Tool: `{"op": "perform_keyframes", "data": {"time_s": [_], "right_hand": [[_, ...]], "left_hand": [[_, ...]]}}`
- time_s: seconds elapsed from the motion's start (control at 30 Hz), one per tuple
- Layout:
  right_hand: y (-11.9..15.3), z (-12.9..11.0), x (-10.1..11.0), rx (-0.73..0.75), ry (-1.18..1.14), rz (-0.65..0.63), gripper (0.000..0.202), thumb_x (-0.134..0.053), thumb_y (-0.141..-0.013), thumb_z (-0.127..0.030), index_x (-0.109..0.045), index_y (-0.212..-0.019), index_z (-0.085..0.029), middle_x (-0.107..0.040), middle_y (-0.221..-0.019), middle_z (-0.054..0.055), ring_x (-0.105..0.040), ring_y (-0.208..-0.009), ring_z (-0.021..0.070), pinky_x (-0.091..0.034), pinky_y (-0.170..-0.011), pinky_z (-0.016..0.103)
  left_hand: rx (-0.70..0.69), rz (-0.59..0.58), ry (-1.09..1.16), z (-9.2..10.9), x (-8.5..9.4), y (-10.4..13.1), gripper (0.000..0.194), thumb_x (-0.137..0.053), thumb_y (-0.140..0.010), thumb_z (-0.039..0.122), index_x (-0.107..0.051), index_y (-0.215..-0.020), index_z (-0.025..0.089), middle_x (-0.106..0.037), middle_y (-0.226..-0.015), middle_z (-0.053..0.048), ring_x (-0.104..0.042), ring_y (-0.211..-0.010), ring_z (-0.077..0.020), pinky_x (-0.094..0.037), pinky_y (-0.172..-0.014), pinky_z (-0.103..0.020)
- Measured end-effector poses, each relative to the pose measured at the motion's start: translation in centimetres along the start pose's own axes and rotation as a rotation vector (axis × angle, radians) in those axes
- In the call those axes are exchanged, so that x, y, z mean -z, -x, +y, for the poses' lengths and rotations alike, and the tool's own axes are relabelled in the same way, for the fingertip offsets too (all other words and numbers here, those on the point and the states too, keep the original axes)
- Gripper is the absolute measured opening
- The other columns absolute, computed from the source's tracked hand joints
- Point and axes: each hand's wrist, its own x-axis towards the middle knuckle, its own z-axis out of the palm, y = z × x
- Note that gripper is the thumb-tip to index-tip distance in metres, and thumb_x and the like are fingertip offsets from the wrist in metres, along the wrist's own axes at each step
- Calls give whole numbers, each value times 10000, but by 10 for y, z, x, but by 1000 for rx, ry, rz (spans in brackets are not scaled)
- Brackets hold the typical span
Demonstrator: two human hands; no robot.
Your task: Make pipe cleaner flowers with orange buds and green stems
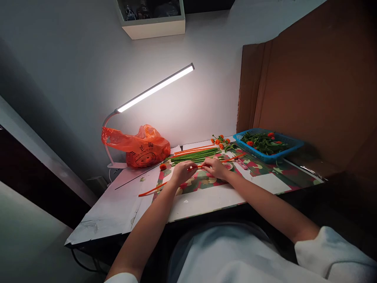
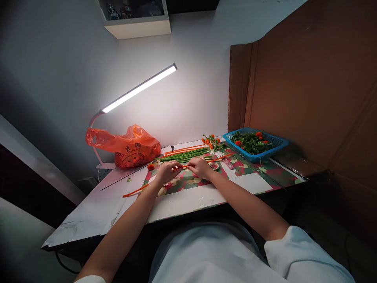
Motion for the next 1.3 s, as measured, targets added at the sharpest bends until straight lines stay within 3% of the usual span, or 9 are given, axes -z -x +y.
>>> {"op": "perform_keyframes", "data": {"time_s": [0.23, 0.47, 0.63, 0.8, 0.93, 1.07, 1.3], "right_hand": [[0, 3, -2, 42, 49, 29, 128, -566, -855, -209, -639, -756, -175, -623, -687, -1, -526, -668, 130, -290, -682, 275], [1, 6, -4, 79, 83, 26, 151, -542, -882, -220, -676, -815, -197, -663, -744, 11, -566, -734, 147, -288, -736, 299], [-1, 6, -2, 4, -74, 13, 183, -564, -861, -293, -670, -773, -173, -619, -690, 18, -531, -676, 143, -343, -662, 276], [-3, 8, 0, -197, -316, -89, 292, -576, -813, -422, -651, -733, -152, -579, -668, 13, -489, -620, 131, -358, -566, 253], [-3, 5, 6, -268, -458, -195, 343, -603, -762, -484, -632, -729, -144, -575, -690, 16, -463, -592, 114, -354, -516, 234], [-3, 1, 10, -261, -458, -230, 348, -620, -739, -498, -609, -709, -151, -576, -697, 20, -468, -598, 116, -363, -522, 235], [-4, 5, 5, -116, -328, -114, 254, -593, -802, -389, -623, -714, -152, -618, -743, 39, -533, -669, 139, -399, -608, 258]], "left_hand": [[99, -96, 169, 5, 4, -1, 151, -592, -783, 266, -674, -714, 159, -638, -623, -12, -513, -555, -95, -383, -546, -206], [326, -205, 552, 4, 2, -1, 304, -608, -761, 426, -665, -767, 128, -599, -645, -17, -500, -545, -91, -415, -489, -194], [443, -250, 765, 2, 1, -1, 357, -673, -701, 468, -649, -767, 118, -565, -674, -13, -497, -558, -84, -431, -482, -193], [400, -253, 685, 3, 5, 0, 347, -657, -711, 468, -646, -737, 123, -560, -655, -11, -482, -568, -87, -443, -490, -196], [305, -252, 541, 7, 7, -1, 293, -618, -738, 421, -650, -714, 131, -568, -625, -6, -467, -549, -84, -413, -502, -196], [245, -250, 488, 9, 8, -2, 225, -605, -737, 350, -638, -667, 139, -572, -602, -1, -474, -554, -87, -388, -516, -196], [294, -326, 605, 1, 5, -1, 267, -620, -740, 398, -638, -718, 132, -586, -603, -5, -498, -531, -90, -390, -506, -204]]}}
